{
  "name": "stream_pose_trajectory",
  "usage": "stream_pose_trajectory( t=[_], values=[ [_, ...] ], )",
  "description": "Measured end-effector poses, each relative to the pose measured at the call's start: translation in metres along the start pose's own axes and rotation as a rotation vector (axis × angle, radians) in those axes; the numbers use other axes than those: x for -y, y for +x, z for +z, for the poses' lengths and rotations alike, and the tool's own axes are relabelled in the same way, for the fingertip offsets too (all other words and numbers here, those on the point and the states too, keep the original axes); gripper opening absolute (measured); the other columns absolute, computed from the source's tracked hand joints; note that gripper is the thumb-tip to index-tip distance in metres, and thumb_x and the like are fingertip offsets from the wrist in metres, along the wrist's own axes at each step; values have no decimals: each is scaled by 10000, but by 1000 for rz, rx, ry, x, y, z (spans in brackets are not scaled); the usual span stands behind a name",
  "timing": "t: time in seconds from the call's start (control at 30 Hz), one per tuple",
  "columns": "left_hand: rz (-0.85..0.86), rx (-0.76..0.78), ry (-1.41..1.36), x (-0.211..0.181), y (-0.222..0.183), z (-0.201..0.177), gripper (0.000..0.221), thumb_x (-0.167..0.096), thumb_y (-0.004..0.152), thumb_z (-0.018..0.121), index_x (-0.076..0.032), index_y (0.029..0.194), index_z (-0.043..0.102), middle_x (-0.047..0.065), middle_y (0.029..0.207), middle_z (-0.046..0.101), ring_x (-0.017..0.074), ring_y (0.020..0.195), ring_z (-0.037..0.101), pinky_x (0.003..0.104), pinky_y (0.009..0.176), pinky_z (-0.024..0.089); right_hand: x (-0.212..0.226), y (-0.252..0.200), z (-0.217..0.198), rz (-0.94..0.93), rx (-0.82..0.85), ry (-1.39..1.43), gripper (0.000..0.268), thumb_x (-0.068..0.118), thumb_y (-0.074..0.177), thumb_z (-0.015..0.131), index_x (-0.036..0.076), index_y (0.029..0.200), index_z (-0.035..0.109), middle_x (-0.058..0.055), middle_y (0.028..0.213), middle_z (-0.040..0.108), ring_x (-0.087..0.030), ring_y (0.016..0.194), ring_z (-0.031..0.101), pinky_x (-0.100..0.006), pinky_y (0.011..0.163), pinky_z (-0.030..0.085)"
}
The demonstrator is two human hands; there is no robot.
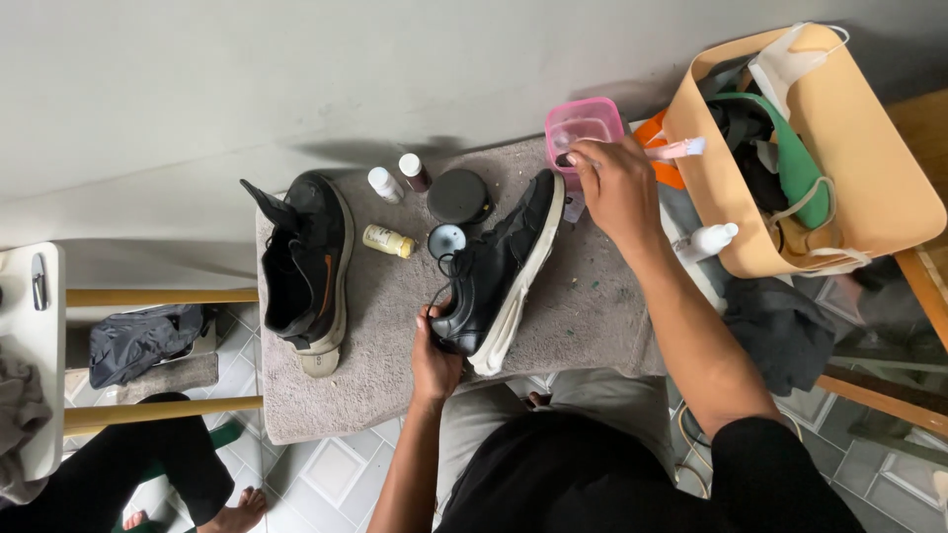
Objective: Repairing a black sneaker by cleaning the midsole and preparing it for a new sole attachment
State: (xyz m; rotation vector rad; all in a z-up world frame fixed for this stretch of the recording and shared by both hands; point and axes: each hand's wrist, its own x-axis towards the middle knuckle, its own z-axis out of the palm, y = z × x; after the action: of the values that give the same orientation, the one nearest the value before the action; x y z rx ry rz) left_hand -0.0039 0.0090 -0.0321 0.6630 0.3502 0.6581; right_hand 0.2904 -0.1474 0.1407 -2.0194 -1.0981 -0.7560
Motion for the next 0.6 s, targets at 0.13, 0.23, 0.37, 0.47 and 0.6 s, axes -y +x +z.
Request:
stream_pose_trajectory(
  t=[0.13, 0.23, 0.37, 0.47, 0.6],
  values=[
    [-1, 61, 36, 2, 3, -4, 352, -508, 1031, 447, -156, 1014, 438, 116, 1170, 625, 216, 1041, 613, 373, 894, 528, 10, -3, -18, 15, -165, 24, 82, 124, 1002, 773, 125, 1080, 800, -43, 929, 774, -273, 820, 677, -365, 781, 551],
    [37, 117, 77, -4, 1, 8, 465, -608, 952, 538, -164, 1020, 417, 129, 1205, 614, 222, 1074, 614, 380, 898, 536, 24, -14, -41, 94, -295, 56, 74, 85, 1030, 755, 71, 1078, 809, -74, 935, 764, -270, 815, 670, -363, 777, 546],
    [62, 173, 121, -19, -2, 32, 545, -446, 810, 793, -148, 1043, 401, 92, 1218, 579, 182, 1093, 567, 352, 927, 511, 17, -64, -41, 492, -391, 593, 159, 81, 1066, 622, -59, 1010, 670, -222, 867, 730, -226, 728, 676, -314, 661, 550],
    [65, 172, 134, -12, -1, 19, 539, -322, 788, 827, -131, 1033, 387, 117, 1215, 568, 207, 1092, 564, 370, 924, 508, 11, -97, -37, 664, -375, 788, 175, 115, 1052, 608, -46, 984, 629, -215, 834, 709, -223, 735, 691, -296, 653, 551],
    [70, 142, 135, -3, -1, 6, 524, -239, 767, 819, -107, 1037, 390, 155, 1232, 563, 235, 1099, 563, 392, 917, 510, 3, -109, -31, 728, -362, 791, 197, 129, 1028, 654, -61, 977, 652, -193, 821, 701, -180, 722, 662, -282, 651, 545]
  ],
)
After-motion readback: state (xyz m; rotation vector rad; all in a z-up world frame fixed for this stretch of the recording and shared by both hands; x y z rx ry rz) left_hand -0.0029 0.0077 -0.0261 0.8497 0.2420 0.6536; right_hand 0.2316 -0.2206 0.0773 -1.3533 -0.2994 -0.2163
